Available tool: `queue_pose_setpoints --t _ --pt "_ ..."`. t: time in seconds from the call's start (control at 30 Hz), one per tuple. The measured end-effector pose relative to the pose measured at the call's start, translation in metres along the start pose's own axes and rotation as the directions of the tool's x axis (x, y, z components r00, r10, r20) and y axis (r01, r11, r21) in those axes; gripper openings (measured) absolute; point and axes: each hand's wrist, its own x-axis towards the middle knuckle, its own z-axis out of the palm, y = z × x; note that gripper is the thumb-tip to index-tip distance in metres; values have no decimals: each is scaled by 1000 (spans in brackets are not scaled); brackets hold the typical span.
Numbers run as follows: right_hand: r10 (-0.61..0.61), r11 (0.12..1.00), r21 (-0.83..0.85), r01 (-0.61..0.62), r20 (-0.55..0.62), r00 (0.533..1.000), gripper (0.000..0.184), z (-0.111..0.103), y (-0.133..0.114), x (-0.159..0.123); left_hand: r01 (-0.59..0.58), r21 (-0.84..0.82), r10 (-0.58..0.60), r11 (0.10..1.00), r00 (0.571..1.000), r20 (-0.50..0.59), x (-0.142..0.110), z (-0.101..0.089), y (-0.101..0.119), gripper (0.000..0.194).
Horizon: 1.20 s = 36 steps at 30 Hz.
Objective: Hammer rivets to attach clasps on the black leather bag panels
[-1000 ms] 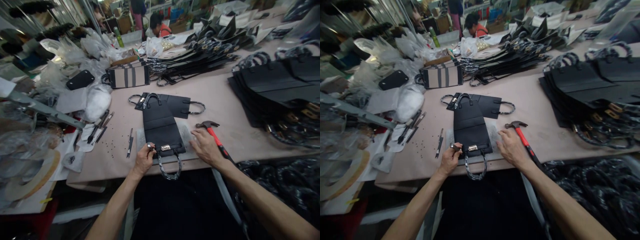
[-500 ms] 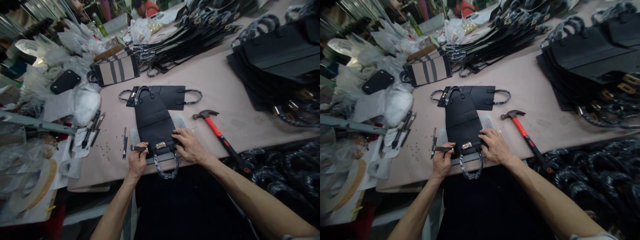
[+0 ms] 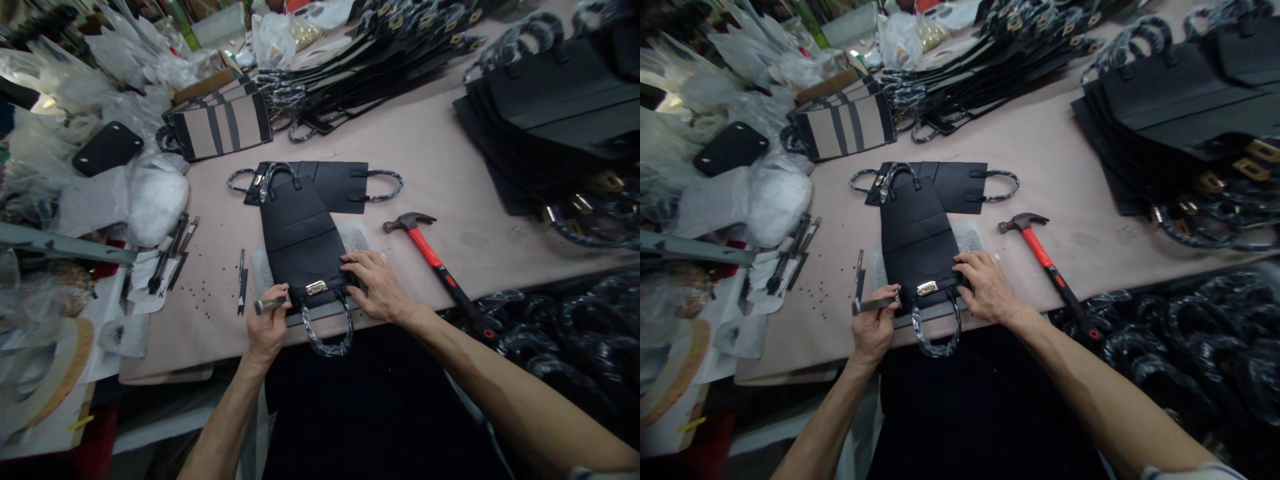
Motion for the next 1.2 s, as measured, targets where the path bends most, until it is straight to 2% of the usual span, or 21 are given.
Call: queue_pose_setpoints --t 0.07,0.17,0.27,0.33,0.4,0.43,0.5,0.53,0.57,0.63,0.67,0.7,0.73,0.77,0.83,0.9,1.03,1.13,1.2 --pt "3 1000 -10 -3 3 1000 37 1 0 0 11 15 -11 1000 1000 -2 -1 0 -2 15" --pt "5 1000 -27 -5 15 1000 37 1 0 0 124 -3 -124 992 990 -74 -1 -2 -5 19" --pt "11 999 -38 -10 25 1000 38 1 -1 0 99 -22 -99 995 995 -12 2 -6 -8 16" --pt "16 999 -41 -15 27 1000 38 1 -1 0 82 -2 -82 997 997 -10 5 -9 -8 14" --pt "23 999 -42 -22 25 999 38 1 -1 0 -43 41 42 998 999 18 6 -11 -8 12" --pt "26 999 -40 -25 23 999 39 1 -2 0 -145 62 140 988 987 75 6 -12 -8 12" --pt "29 999 -35 -28 19 999 39 1 -2 1 -318 65 300 946 933 201 6 -13 -9 18" --pt "29 999 -31 -28 17 999 39 1 -2 1 -338 58 318 939 922 222 5 -12 -9 18" --pt "29 999 -27 -29 13 999 38 1 -2 1 -289 52 275 956 942 194 4 -12 -10 16" --pt "29 999 -20 -29 9 1000 37 0 -2 2 -41 -25 41 999 999 12 2 -10 -12 11" --pt "27 999 -17 -27 8 1000 37 0 -2 2 104 -105 -113 989 990 -84 0 -10 -13 15" --pt "25 1000 -15 -25 7 1000 37 0 -2 2 220 -188 -248 957 959 -140 0 -10 -13 19" --pt "24 1000 -11 -24 8 1000 37 -1 -2 2 293 -249 -337 923 929 -156 -1 -11 -11 22" --pt "23 1000 -4 -23 7 1000 37 -1 -2 2 323 -276 -372 905 916 -148 -1 -12 -9 24" --pt "24 1000 11 -24 6 1000 38 -1 -1 1 291 -241 -322 926 941 -101 1 -11 2 23" --pt "22 999 26 -23 10 1000 39 -2 0 1 209 -209 -226 955 972 -62 6 -5 17 19" --pt "-2 998 66 2 5 1000 46 -2 4 -1 132 -299 -134 945 991 12 21 29 40 13" --pt "-14 996 85 15 -5 1000 46 -2 5 -2 108 -315 -92 943 994 65 28 55 43 14" --pt "-16 997 80 18 -19 1000 44 -2 5 -2 76 -293 -49 953 994 97 30 65 41 14"
